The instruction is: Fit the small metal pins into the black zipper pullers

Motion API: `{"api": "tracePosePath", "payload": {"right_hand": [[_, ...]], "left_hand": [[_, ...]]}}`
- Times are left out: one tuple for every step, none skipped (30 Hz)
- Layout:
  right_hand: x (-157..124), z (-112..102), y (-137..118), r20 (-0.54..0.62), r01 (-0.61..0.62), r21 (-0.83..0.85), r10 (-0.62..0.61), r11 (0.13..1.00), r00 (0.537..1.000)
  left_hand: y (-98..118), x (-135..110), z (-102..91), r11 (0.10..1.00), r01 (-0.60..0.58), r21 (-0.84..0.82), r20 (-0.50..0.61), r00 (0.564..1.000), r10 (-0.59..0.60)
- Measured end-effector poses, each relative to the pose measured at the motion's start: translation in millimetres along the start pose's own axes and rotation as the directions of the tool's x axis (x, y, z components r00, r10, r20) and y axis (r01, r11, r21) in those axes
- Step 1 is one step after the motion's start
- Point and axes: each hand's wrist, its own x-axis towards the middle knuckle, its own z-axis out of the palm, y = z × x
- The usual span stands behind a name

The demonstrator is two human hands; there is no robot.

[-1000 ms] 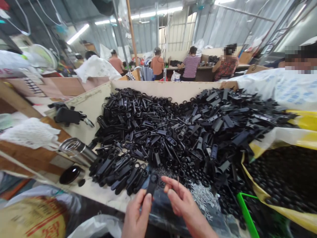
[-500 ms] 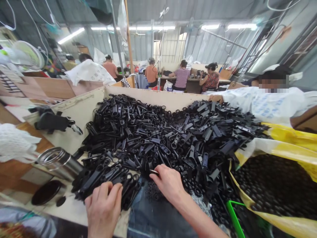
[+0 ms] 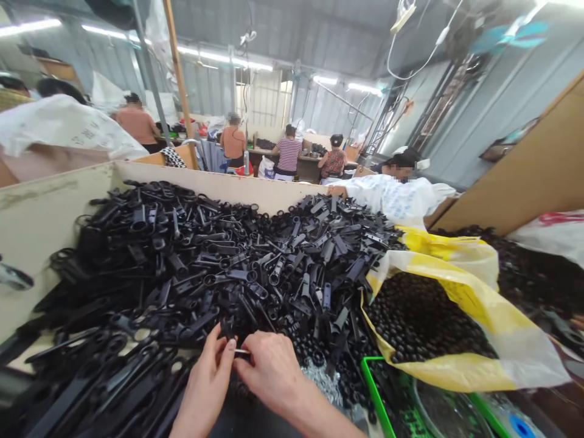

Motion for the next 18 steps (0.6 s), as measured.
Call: {"api": "tracePosePath", "payload": {"right_hand": [[0.0,-3.5,4.1,-0.002,0.016,0.012,-0.016,1.0,1.0],[1.7,-7.9,10.6,-0.011,0.027,0.022,-0.027,0.999,1.0],[5.1,-13.5,19.8,-0.031,0.029,0.029,-0.028,0.999,0.999],[10.1,-19.9,31.3,-0.061,0.021,0.032,-0.019,0.999,0.998],[16.6,-26.9,44.7,-0.105,-0.006,0.026,0.009,1.0,0.994],[24.0,-33.7,59.0,-0.152,-0.043,0.015,0.045,0.999,0.987],[31.8,-39.9,73.0,-0.195,-0.089,0.001,0.087,0.996,0.977],[39.7,-44.7,85.6,-0.227,-0.14,-0.015,0.133,0.99,0.965],[47.1,-47.9,96.0,-0.249,-0.184,-0.029,0.172,0.982,0.953],[53.5,-49.2,103.5,-0.263,-0.215,-0.039,0.198,0.976,0.944],[58.6,-48.8,108.1,-0.271,-0.235,-0.047,0.214,0.971,0.939],[62.4,-47.1,110.0,-0.274,-0.241,-0.05,0.219,0.969,0.936],[64.6,-44.4,109.8,-0.277,-0.24,-0.048,0.218,0.97,0.936],[65.3,-41.3,108.4,-0.279,-0.234,-0.041,0.214,0.971,0.936],[64.8,-38.1,106.5,-0.284,-0.229,-0.028,0.212,0.973,0.935],[63.1,-35.2,104.9,-0.289,-0.225,-0.011,0.212,0.974,0.934],[60.6,-32.7,103.9,-0.294,-0.219,0.011,0.213,0.976,0.932],[57.4,-30.8,103.8,-0.296,-0.21,0.034,0.211,0.977,0.932]], "left_hand": [[2.5,6.0,4.2,1.0,0.005,-0.026,0.026,1.0,-0.004],[4.4,11.0,6.5,0.999,0.013,-0.046,0.05,0.999,-0.011],[5.6,14.8,7.0,0.998,0.024,-0.059,0.066,0.998,-0.02],[6.0,17.6,6.1,0.997,0.034,-0.067,0.074,0.997,-0.029],[5.7,19.3,4.4,0.997,0.04,-0.071,0.076,0.996,-0.034],[5.1,20.0,2.3,0.996,0.038,-0.076,0.073,0.997,-0.032],[4.5,20.0,0.5,0.996,0.031,-0.086,0.068,0.997,-0.025],[4.3,19.3,-0.8,0.994,0.028,-0.105,0.067,0.998,-0.021],[5.0,18.0,-1.3,0.991,0.033,-0.131,0.069,0.997,-0.024],[6.7,16.3,-0.9,0.985,0.047,-0.164,0.069,0.997,-0.036],[9.9,14.1,0.2,0.977,0.07,-0.201,0.072,0.996,-0.057],[14.3,11.5,1.7,0.966,0.102,-0.239,0.079,0.993,-0.085],[19.8,8.4,3.5,0.951,0.141,-0.274,0.088,0.989,-0.122],[26.1,4.9,5.3,0.935,0.179,-0.307,0.096,0.983,-0.157],[32.6,0.9,6.8,0.918,0.213,-0.334,0.106,0.976,-0.188],[38.7,-3.4,8.0,0.902,0.24,-0.358,0.122,0.97,-0.21],[44.1,-8.0,8.9,0.886,0.259,-0.384,0.141,0.965,-0.221],[48.3,-12.9,9.6,0.869,0.276,-0.411,0.163,0.96,-0.228]]}}
